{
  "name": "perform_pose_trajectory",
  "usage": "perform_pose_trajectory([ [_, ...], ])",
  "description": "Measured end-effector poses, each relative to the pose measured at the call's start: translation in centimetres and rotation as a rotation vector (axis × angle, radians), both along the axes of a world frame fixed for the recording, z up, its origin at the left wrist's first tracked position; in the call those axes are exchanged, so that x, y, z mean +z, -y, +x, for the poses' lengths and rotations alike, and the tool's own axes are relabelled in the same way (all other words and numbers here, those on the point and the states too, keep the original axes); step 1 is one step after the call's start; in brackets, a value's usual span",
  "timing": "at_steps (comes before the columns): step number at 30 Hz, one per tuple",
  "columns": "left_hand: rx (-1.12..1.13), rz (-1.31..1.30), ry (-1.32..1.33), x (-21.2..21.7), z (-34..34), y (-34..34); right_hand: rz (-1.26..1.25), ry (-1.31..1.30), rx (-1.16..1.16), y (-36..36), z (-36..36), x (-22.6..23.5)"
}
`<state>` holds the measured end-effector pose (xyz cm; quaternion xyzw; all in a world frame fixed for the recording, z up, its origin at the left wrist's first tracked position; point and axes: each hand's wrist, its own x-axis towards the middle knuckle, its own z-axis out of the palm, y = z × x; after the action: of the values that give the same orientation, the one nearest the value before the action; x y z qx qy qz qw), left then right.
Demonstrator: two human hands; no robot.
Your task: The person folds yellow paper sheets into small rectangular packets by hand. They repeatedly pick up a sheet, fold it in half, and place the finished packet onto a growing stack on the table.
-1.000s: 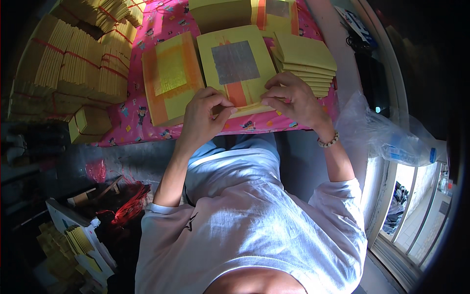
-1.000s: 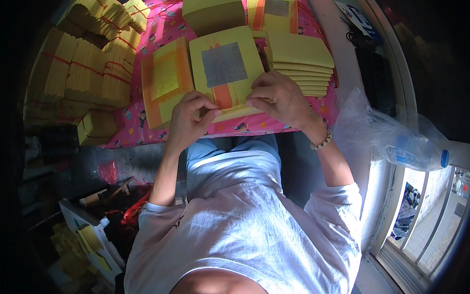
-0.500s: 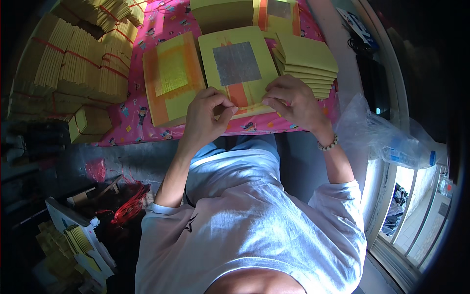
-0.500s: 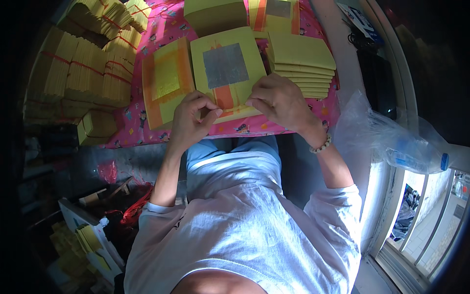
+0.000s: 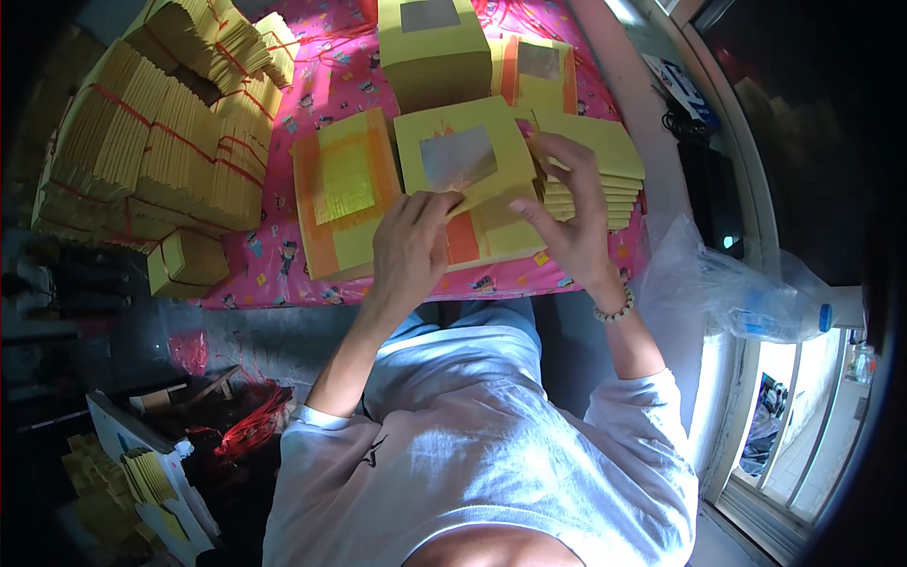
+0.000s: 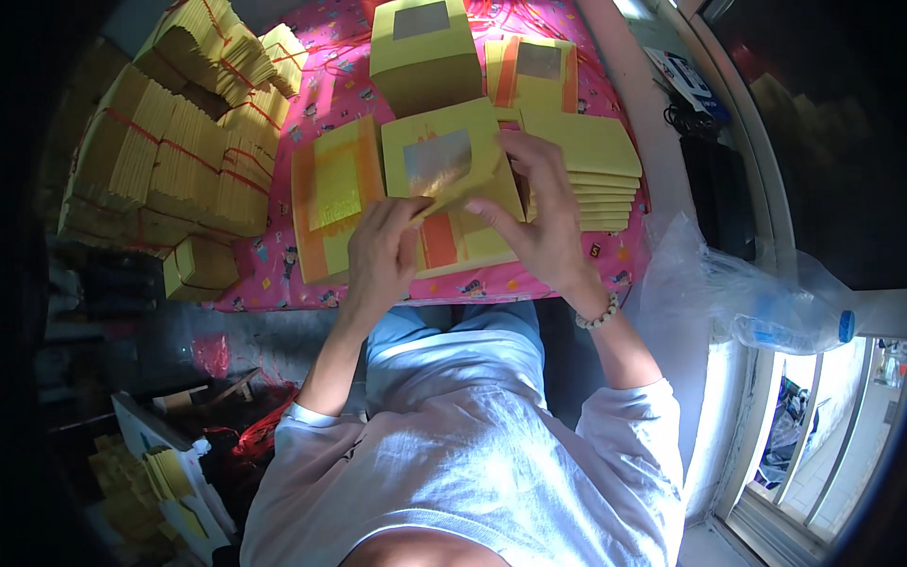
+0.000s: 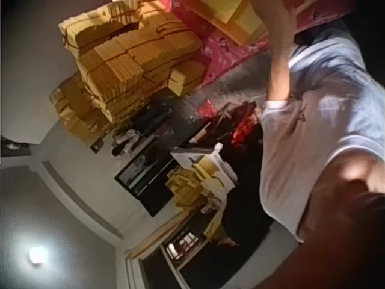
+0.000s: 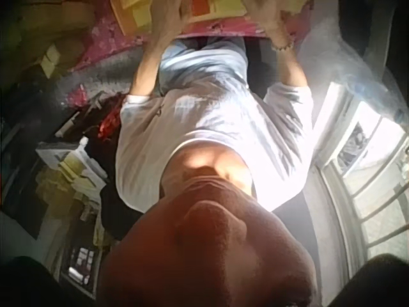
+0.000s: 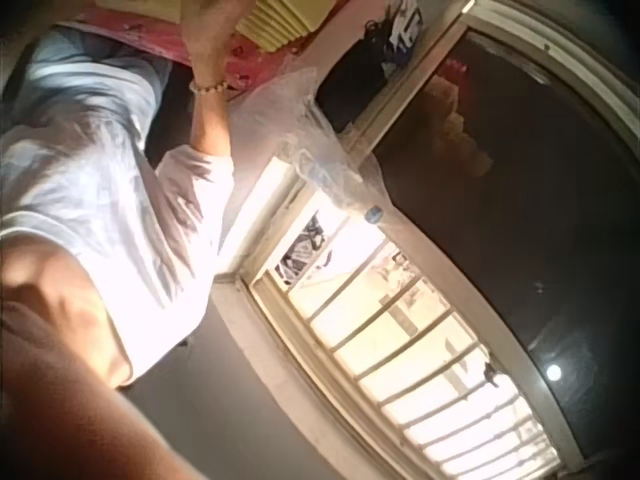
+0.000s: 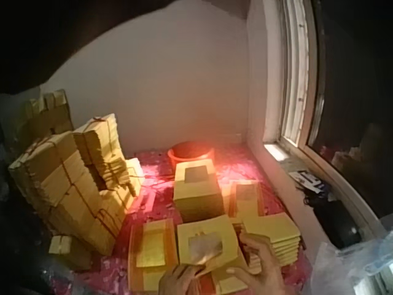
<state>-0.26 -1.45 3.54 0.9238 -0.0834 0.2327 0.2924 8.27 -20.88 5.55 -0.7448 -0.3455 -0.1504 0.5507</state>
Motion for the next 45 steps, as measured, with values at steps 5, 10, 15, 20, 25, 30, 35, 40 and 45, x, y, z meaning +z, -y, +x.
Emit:
perform_pose_trajectory([
  [5, -0.036, -0.392, 0.009, 1.8, -0.9, -1.0, 0.258, -0.529, 0.221, -0.3, 1.2, -2.8],
  [10, -0.256, -0.824, -0.181, 0.4, -1.5, -1.3, 0.239, -0.622, 0.45, -0.3, 1.2, -3.7],
  [15, -0.282, -0.939, -0.205, -1.5, -0.1, -0.9, 0.042, -0.695, 0.446, -0.1, 0.4, -2.9],
  [20, -0.12, -0.671, 0.07, -2.0, 1.8, 0.1, 0.109, -0.484, 0.401, -0.8, 0.3, -2.0],
  [25, -0.197, -0.75, -0.001, -2.8, 3.5, -0.3, 0.134, -0.302, 0.297, -1.9, 0.8, -2.3],
  [30, -0.198, -0.821, -0.18, -1.1, 4.8, -1.0, 0.127, -0.444, 0.222, -2.3, 1.6, -1.9],
  [35, -0.311, -1.077, -0.422, 1.2, 6.1, -1.1, 0.15, -0.644, 0.181, -2.2, 2.9, -0.1],
  [40, -0.283, -1.137, -0.57, 1.8, 6.8, -0.8, 0.288, -0.863, 0.221, -1.8, 3.3, -0.4],
  [45, -0.244, -1.214, -0.72, 1.2, 7.8, -0.6, 0.348, -0.99, 0.232, -1.5, 3.2, -0.3],
])
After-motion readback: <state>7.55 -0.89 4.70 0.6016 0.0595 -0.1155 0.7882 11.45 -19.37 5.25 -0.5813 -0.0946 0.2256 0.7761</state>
